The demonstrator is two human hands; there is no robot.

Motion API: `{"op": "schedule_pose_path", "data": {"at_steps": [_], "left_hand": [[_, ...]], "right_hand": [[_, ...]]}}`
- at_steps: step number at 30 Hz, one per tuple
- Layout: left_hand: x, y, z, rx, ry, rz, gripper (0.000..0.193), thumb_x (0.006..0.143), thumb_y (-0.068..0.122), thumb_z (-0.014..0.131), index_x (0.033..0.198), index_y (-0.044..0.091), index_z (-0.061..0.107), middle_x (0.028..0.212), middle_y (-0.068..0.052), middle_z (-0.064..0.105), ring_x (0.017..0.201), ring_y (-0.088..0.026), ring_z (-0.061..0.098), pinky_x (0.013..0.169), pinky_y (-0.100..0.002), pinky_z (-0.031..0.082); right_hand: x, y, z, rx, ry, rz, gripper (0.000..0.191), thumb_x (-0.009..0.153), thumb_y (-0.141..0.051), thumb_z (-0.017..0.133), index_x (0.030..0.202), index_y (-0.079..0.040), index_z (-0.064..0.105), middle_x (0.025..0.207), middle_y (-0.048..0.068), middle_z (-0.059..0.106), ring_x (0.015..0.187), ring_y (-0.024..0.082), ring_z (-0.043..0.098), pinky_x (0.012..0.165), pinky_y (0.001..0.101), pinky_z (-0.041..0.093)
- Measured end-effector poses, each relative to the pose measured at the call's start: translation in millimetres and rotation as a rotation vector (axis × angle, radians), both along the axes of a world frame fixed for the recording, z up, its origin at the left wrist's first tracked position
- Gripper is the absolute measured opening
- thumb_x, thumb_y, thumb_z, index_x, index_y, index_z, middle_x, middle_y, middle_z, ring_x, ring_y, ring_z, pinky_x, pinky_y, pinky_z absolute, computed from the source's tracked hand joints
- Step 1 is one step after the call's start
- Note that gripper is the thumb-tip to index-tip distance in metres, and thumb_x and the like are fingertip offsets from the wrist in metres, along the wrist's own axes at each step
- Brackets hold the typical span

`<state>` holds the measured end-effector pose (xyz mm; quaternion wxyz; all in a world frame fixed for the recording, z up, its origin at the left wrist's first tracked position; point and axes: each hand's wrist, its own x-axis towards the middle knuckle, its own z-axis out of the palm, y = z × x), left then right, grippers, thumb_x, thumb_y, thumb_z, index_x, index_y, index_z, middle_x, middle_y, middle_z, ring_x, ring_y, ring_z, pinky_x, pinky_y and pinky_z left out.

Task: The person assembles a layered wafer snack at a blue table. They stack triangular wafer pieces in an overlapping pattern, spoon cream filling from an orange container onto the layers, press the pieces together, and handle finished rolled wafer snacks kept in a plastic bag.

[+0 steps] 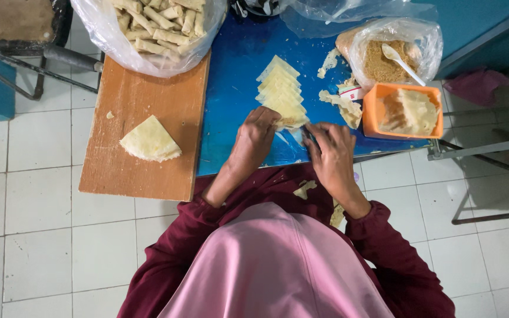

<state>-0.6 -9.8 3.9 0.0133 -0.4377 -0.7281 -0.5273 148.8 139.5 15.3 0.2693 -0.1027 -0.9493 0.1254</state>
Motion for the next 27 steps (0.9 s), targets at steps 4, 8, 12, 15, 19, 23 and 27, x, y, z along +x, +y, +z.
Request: {"op": "schedule_pose_path", "data": {"at_steps": [4, 8, 12, 15, 19, 23, 27], "left_hand": [[-0.8, 0.7, -1.4, -0.012, 0.052, -0.025, 0.017, 0.09, -0.008, 0.06, 0.104, 0.0, 0.064, 0.106, -0.016, 0.065, 0.102, -0.038, 0.062, 0.087, -0.044, 0.052], [-3.4, -0.3, -0.8, -0.02, 0.145, -0.068, 0.022, 0.085, -0.011, 0.058, 0.103, -0.001, 0.065, 0.107, -0.017, 0.063, 0.103, -0.037, 0.06, 0.091, -0.042, 0.052], [-4.7, -2.2, 4.1, -0.039, 0.441, -0.12, 0.013, 0.082, -0.005, 0.064, 0.093, -0.001, 0.063, 0.105, -0.013, 0.062, 0.106, -0.035, 0.059, 0.091, -0.042, 0.05], [0.6, -0.9, 6.8, -0.031, 0.175, -0.086, 0.023, 0.078, 0.003, 0.069, 0.098, -0.007, 0.065, 0.102, -0.019, 0.057, 0.097, -0.038, 0.055, 0.083, -0.043, 0.048], [-7.3, 11.1, 7.2, -0.152, 0.281, 0.03, 0.006, 0.086, -0.005, 0.063, 0.089, 0.0, 0.063, 0.095, -0.015, 0.056, 0.094, -0.033, 0.056, 0.084, -0.043, 0.05], [-11.9, 20.8, 4.8, -0.134, 0.222, 0.04, 0.011, 0.084, -0.008, 0.06, 0.091, 0.0, 0.06, 0.094, -0.014, 0.057, 0.093, -0.035, 0.056, 0.082, -0.045, 0.049], [-10.7, 19.3, 5.9, -0.158, 0.209, 0.029, 0.015, 0.08, -0.013, 0.056, 0.089, -0.001, 0.058, 0.095, -0.015, 0.057, 0.094, -0.036, 0.058, 0.083, -0.045, 0.049]], "right_hand": [[-13.5, 1.9, -1.5, -0.003, 0.025, 0.053, 0.045, 0.092, -0.02, 0.08, 0.133, -0.009, 0.067, 0.128, 0.004, 0.064, 0.109, 0.025, 0.055, 0.092, 0.0413, 0.038], [-22.7, 4.4, -1.2, 0.024, 0.021, 0.124, 0.036, 0.094, -0.023, 0.08, 0.125, -0.01, 0.068, 0.123, 0.002, 0.067, 0.104, 0.023, 0.056, 0.092, 0.0416, 0.037], [-29.0, 11.0, -3.1, 0.104, 0.044, 0.179, 0.021, 0.098, -0.02, 0.077, 0.114, -0.009, 0.07, 0.115, 0.002, 0.069, 0.1, 0.022, 0.057, 0.091, 0.042, 0.036], [-37.7, 20.8, -3.1, 0.082, 0.021, 0.197, 0.013, 0.099, -0.017, 0.076, 0.108, -0.009, 0.072, 0.107, 0.002, 0.069, 0.096, 0.02, 0.057, 0.088, 0.0426, 0.034], [-51.4, 31.8, 2.2, -0.095, -0.082, 0.2, 0.007, 0.096, -0.013, 0.077, 0.101, -0.01, 0.073, 0.097, 0.005, 0.067, 0.093, 0.026, 0.057, 0.082, 0.0429, 0.035], [-59.2, 31.5, 7.9, -0.166, -0.029, 0.224, 0.012, 0.093, -0.008, 0.076, 0.103, -0.007, 0.07, 0.099, 0.008, 0.065, 0.096, 0.03, 0.056, 0.085, 0.0413, 0.041], [-54.9, 24.4, 10.1, -0.103, -0.04, 0.241, 0.014, 0.094, -0.005, 0.075, 0.107, -0.009, 0.074, 0.102, 0.005, 0.068, 0.097, 0.027, 0.059, 0.085, 0.0415, 0.041]]}}
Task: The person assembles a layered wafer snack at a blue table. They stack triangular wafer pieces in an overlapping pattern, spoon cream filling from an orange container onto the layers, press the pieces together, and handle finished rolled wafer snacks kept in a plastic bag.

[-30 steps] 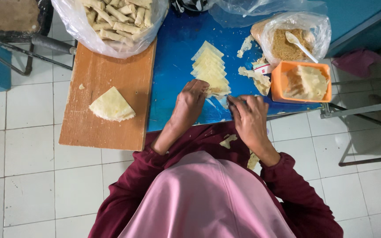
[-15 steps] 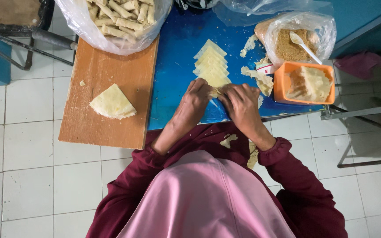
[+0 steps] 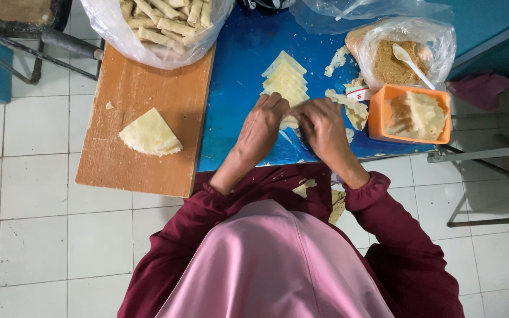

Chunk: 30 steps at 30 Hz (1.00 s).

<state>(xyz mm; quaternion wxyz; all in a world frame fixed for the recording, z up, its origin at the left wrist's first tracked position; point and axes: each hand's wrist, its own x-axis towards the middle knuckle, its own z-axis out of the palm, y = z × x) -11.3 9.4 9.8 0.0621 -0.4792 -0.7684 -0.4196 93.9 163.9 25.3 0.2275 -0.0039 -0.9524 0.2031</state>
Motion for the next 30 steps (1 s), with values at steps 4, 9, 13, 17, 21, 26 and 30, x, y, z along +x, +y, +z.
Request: {"op": "schedule_pose_path", "data": {"at_steps": [4, 9, 13, 17, 21, 26, 30], "left_hand": [[2.4, -7.6, 5.2, 0.039, -0.037, -0.078, 0.013, 0.08, -0.01, 0.059, 0.091, -0.002, 0.056, 0.1, -0.016, 0.055, 0.099, -0.035, 0.058, 0.084, -0.044, 0.05], [2.1, -5.9, 9.1, 0.01, -0.088, -0.103, 0.011, 0.083, -0.005, 0.065, 0.091, -0.002, 0.057, 0.103, -0.016, 0.054, 0.1, -0.035, 0.056, 0.085, -0.044, 0.049], [-2.4, -4.2, 8.2, 0.021, -0.047, -0.104, 0.011, 0.086, -0.008, 0.063, 0.088, 0.0, 0.057, 0.102, -0.015, 0.055, 0.1, -0.035, 0.058, 0.084, -0.044, 0.05], [-3.0, -4.1, 7.7, 0.07, -0.092, -0.091, 0.01, 0.087, -0.003, 0.065, 0.088, -0.002, 0.056, 0.099, -0.016, 0.055, 0.096, -0.037, 0.059, 0.077, -0.046, 0.049], [-4.3, -1.3, 6.3, 0.046, -0.105, -0.075, 0.009, 0.088, -0.007, 0.06, 0.085, -0.003, 0.053, 0.098, -0.016, 0.055, 0.096, -0.036, 0.06, 0.077, -0.046, 0.05], [-7.2, 6.7, 0.8, 0.067, -0.025, -0.031, 0.009, 0.083, -0.012, 0.055, 0.084, -0.003, 0.053, 0.103, -0.018, 0.055, 0.098, -0.037, 0.06, 0.082, -0.046, 0.052], [-2.5, 4.8, -0.3, 0.06, -0.046, 0.037, 0.014, 0.085, -0.013, 0.053, 0.096, -0.006, 0.055, 0.112, -0.021, 0.055, 0.105, -0.039, 0.061, 0.085, -0.046, 0.053]], "right_hand": [[6.9, -5.2, 0.9, 0.059, 0.066, 0.058, 0.016, 0.094, -0.012, 0.077, 0.109, -0.008, 0.073, 0.104, 0.006, 0.068, 0.098, 0.028, 0.06, 0.085, 0.0422, 0.041], [4.9, -3.9, 1.2, 0.084, 0.076, 0.084, 0.014, 0.096, -0.013, 0.076, 0.108, -0.007, 0.072, 0.105, 0.006, 0.069, 0.098, 0.027, 0.06, 0.084, 0.0409, 0.042], [2.7, 0.7, 0.8, 0.073, 0.06, 0.117, 0.012, 0.096, -0.014, 0.077, 0.104, -0.006, 0.072, 0.102, 0.005, 0.07, 0.096, 0.027, 0.06, 0.084, 0.0405, 0.043], [-5.3, 6.7, 0.4, 0.006, 0.028, 0.104, 0.01, 0.095, -0.012, 0.077, 0.102, -0.005, 0.073, 0.099, 0.007, 0.069, 0.094, 0.028, 0.06, 0.083, 0.0403, 0.045], [-9.7, 8.1, -1.8, -0.025, 0.017, 0.056, 0.01, 0.092, -0.01, 0.078, 0.1, -0.005, 0.076, 0.095, 0.009, 0.067, 0.09, 0.03, 0.057, 0.081, 0.0411, 0.046], [3.7, -2.2, -7.5, 0.085, 0.065, -0.006, 0.017, 0.096, -0.003, 0.075, 0.113, -0.003, 0.074, 0.107, 0.009, 0.066, 0.1, 0.028, 0.056, 0.087, 0.0403, 0.045], [17.8, -11.7, -8.1, 0.335, 0.021, -0.074, 0.027, 0.094, -0.002, 0.069, 0.12, -0.005, 0.071, 0.124, 0.008, 0.063, 0.114, 0.027, 0.054, 0.093, 0.0434, 0.043]]}}
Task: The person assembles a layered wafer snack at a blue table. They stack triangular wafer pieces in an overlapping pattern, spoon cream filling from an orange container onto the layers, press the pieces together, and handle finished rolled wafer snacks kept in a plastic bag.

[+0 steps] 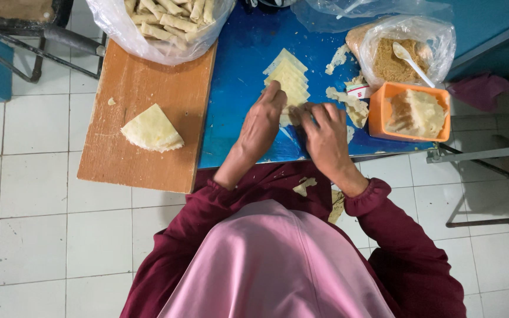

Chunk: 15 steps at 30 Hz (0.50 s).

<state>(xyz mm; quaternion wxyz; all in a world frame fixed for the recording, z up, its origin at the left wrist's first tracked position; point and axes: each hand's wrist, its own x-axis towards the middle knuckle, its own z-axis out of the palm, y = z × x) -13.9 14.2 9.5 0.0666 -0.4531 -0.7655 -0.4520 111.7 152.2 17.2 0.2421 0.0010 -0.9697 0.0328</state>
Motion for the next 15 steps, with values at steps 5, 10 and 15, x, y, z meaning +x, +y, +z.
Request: {"op": "schedule_pose_path", "data": {"at_steps": [5, 10, 15], "left_hand": [[16.9, -18.6, 2.6, -0.043, -0.018, 0.034, 0.029, 0.087, -0.011, 0.053, 0.115, -0.006, 0.058, 0.12, -0.023, 0.053, 0.111, -0.039, 0.061, 0.085, -0.044, 0.053], [26.7, -35.1, 1.1, -0.115, 0.14, 0.005, 0.038, 0.086, -0.004, 0.056, 0.124, -0.002, 0.062, 0.134, -0.02, 0.056, 0.12, -0.036, 0.058, 0.099, -0.043, 0.049], [27.8, -36.6, -1.3, -0.136, 0.152, -0.005, 0.038, 0.088, -0.001, 0.057, 0.125, -0.001, 0.063, 0.134, -0.017, 0.059, 0.126, -0.032, 0.057, 0.104, -0.041, 0.047]], "right_hand": [[-3.3, -3.3, -1.5, 0.149, -0.056, -0.095, 0.052, 0.093, -0.005, 0.065, 0.144, -0.013, 0.063, 0.147, 0.006, 0.049, 0.126, 0.028, 0.046, 0.098, 0.0489, 0.039], [-35.2, 16.3, -5.6, 0.227, -0.126, -0.146, 0.068, 0.084, 0.0, 0.066, 0.148, -0.02, 0.059, 0.154, 0.01, 0.04, 0.127, 0.033, 0.045, 0.095, 0.0521, 0.037], [-45.4, 37.2, 0.9, -0.082, -0.077, 0.04, 0.063, 0.094, -0.001, 0.067, 0.153, -0.019, 0.057, 0.146, 0.011, 0.05, 0.125, 0.031, 0.046, 0.102, 0.0463, 0.041]]}}
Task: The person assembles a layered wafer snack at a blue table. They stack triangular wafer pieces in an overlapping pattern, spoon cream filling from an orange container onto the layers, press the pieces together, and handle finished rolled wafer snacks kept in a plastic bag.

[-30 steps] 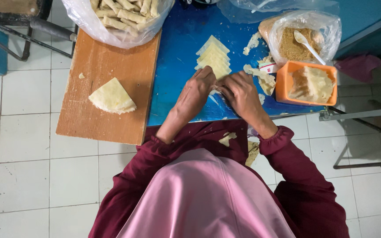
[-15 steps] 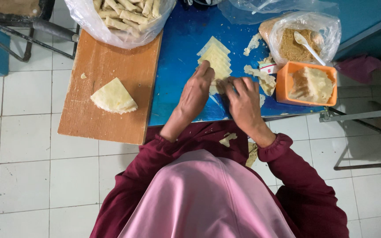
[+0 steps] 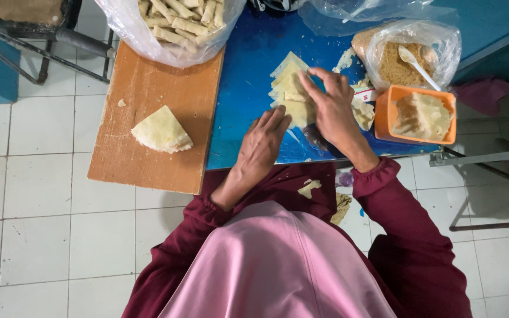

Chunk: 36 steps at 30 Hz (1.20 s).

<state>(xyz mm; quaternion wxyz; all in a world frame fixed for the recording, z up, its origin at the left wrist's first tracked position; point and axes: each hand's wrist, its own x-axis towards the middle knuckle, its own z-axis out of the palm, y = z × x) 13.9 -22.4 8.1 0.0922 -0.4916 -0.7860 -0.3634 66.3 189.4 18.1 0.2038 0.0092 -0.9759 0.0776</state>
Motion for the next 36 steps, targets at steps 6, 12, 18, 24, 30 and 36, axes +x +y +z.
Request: {"op": "schedule_pose_path", "data": {"at_steps": [6, 12, 18, 24, 30, 36], "left_hand": [[-1.1, 4.7, -0.7, -0.008, -0.034, -0.003, 0.034, 0.092, 0.001, 0.057, 0.125, -0.002, 0.063, 0.133, -0.017, 0.059, 0.123, -0.032, 0.057, 0.102, -0.041, 0.047], [1.3, 1.7, 2.2, -0.002, -0.017, -0.015, 0.034, 0.089, 0.0, 0.056, 0.123, -0.003, 0.063, 0.134, -0.017, 0.059, 0.126, -0.032, 0.057, 0.103, -0.041, 0.048], [1.0, -0.2, 3.5, 0.036, -0.018, -0.02, 0.036, 0.09, 0.001, 0.056, 0.125, -0.003, 0.063, 0.135, -0.018, 0.058, 0.125, -0.033, 0.056, 0.104, -0.042, 0.048], [1.8, -1.2, 4.5, 0.015, -0.015, -0.017, 0.036, 0.089, 0.001, 0.056, 0.125, -0.002, 0.063, 0.134, -0.017, 0.058, 0.125, -0.033, 0.056, 0.103, -0.042, 0.048], [1.2, -2.3, 2.3, -0.005, 0.012, -0.006, 0.039, 0.085, -0.004, 0.056, 0.124, -0.003, 0.063, 0.132, -0.018, 0.058, 0.124, -0.033, 0.057, 0.102, -0.042, 0.048], [-4.3, -0.3, -4.2, -0.009, -0.123, 0.027, 0.035, 0.091, -0.009, 0.055, 0.125, -0.003, 0.064, 0.137, -0.024, 0.056, 0.125, -0.038, 0.055, 0.095, -0.041, 0.052]], "right_hand": [[-5.8, -3.0, 4.6, -0.182, -0.008, 0.076, 0.045, 0.098, -0.013, 0.076, 0.141, -0.015, 0.064, 0.106, 0.001, 0.073, 0.099, 0.02, 0.064, 0.09, 0.0415, 0.045], [-51.1, 7.0, 58.9, -0.644, -0.296, -0.043, 0.035, 0.102, -0.017, 0.065, 0.137, -0.014, 0.064, 0.107, 0.001, 0.074, 0.09, 0.011, 0.068, 0.077, 0.0278, 0.055], [-75.8, 13.1, 137.2, -1.085, 0.129, 0.517, 0.024, 0.115, -0.027, 0.06, 0.119, -0.004, 0.064, 0.112, 0.003, 0.071, 0.105, 0.009, 0.067, 0.101, 0.0268, 0.055], [4.6, 94.9, 142.3, -0.322, 0.11, 0.044, 0.017, 0.114, -0.016, 0.066, 0.118, -0.001, 0.071, 0.104, 0.009, 0.073, 0.081, 0.016, 0.062, 0.072, 0.0289, 0.047], [60.1, 151.4, 78.5, 0.239, -0.047, -0.437, 0.01, 0.099, -0.024, 0.081, 0.094, -0.015, 0.08, 0.093, 0.008, 0.077, 0.08, 0.027, 0.07, 0.072, 0.0374, 0.054], [62.7, 155.3, 63.2, 0.142, -0.09, -0.519, 0.004, 0.096, -0.014, 0.079, 0.093, -0.012, 0.078, 0.089, 0.007, 0.075, 0.079, 0.026, 0.068, 0.078, 0.0406, 0.051]]}}
